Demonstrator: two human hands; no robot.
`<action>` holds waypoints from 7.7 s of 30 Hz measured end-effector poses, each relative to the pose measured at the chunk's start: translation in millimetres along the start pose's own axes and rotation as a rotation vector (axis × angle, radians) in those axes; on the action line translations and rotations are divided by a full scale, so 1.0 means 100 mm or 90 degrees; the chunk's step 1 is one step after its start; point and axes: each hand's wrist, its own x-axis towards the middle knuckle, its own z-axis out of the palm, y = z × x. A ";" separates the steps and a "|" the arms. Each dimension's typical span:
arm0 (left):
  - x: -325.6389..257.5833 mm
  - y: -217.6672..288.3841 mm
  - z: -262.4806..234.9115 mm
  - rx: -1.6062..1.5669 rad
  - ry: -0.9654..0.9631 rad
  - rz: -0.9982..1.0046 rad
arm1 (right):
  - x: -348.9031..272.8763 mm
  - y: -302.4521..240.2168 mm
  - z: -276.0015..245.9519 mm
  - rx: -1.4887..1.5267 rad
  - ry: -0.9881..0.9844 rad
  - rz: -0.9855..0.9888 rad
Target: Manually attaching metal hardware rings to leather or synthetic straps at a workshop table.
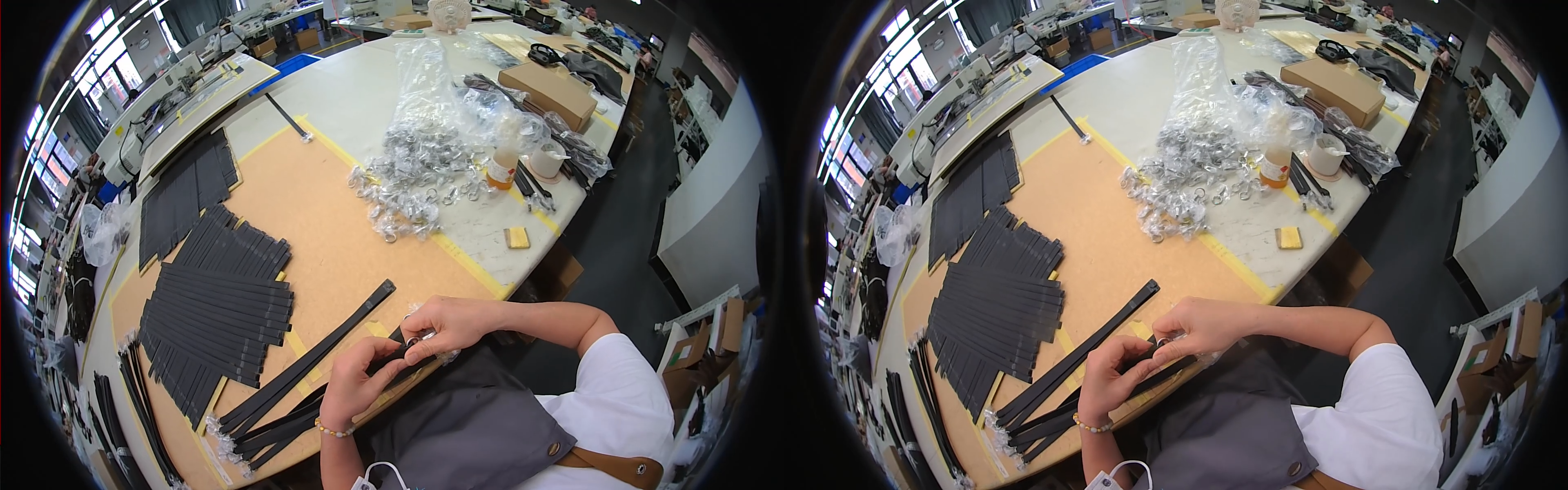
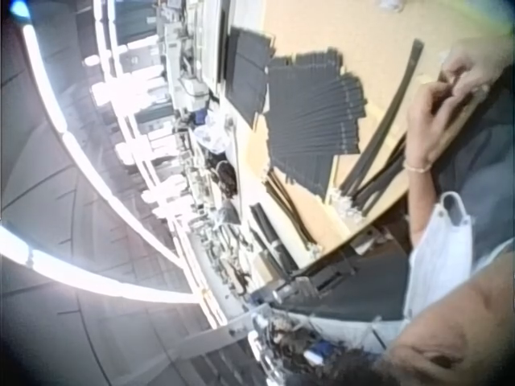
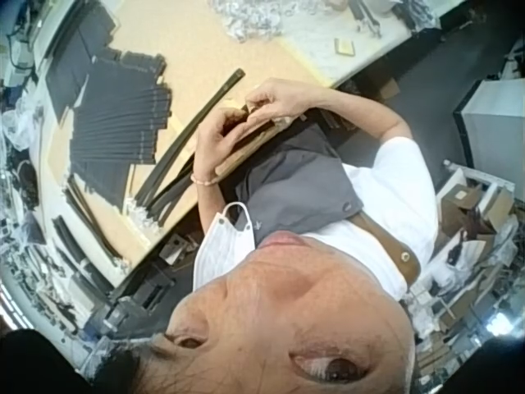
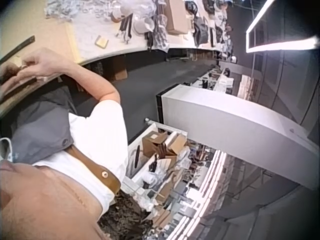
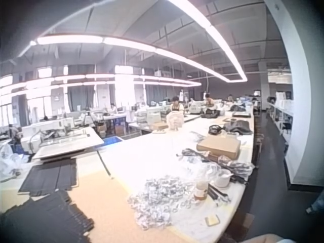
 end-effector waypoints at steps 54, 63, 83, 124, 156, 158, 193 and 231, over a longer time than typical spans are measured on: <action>0.40 -0.33 -0.09 0.055 0.237 0.033 | 0.34 0.41 -0.29 0.739 0.164 -0.021; 0.32 -0.39 -0.07 0.006 0.272 0.083 | 0.36 0.37 -0.14 0.780 0.092 -0.064; 0.17 -0.30 0.00 -0.114 0.197 0.063 | 0.42 0.51 0.24 0.915 -0.063 -0.107; -0.01 0.19 0.19 0.261 0.181 0.100 | 0.10 -0.04 0.09 0.201 0.074 0.047; 0.06 0.08 0.15 0.122 0.188 0.035 | 0.19 -0.01 0.02 0.357 0.008 0.095; 0.04 0.10 0.12 0.117 0.173 0.014 | 0.20 -0.02 0.02 0.347 0.007 0.097; -0.02 0.08 0.18 0.235 0.151 0.122 | 0.10 0.01 0.05 0.321 -0.014 0.062; -0.06 0.04 0.23 0.313 0.161 0.222 | 0.08 0.06 0.26 0.230 0.059 0.004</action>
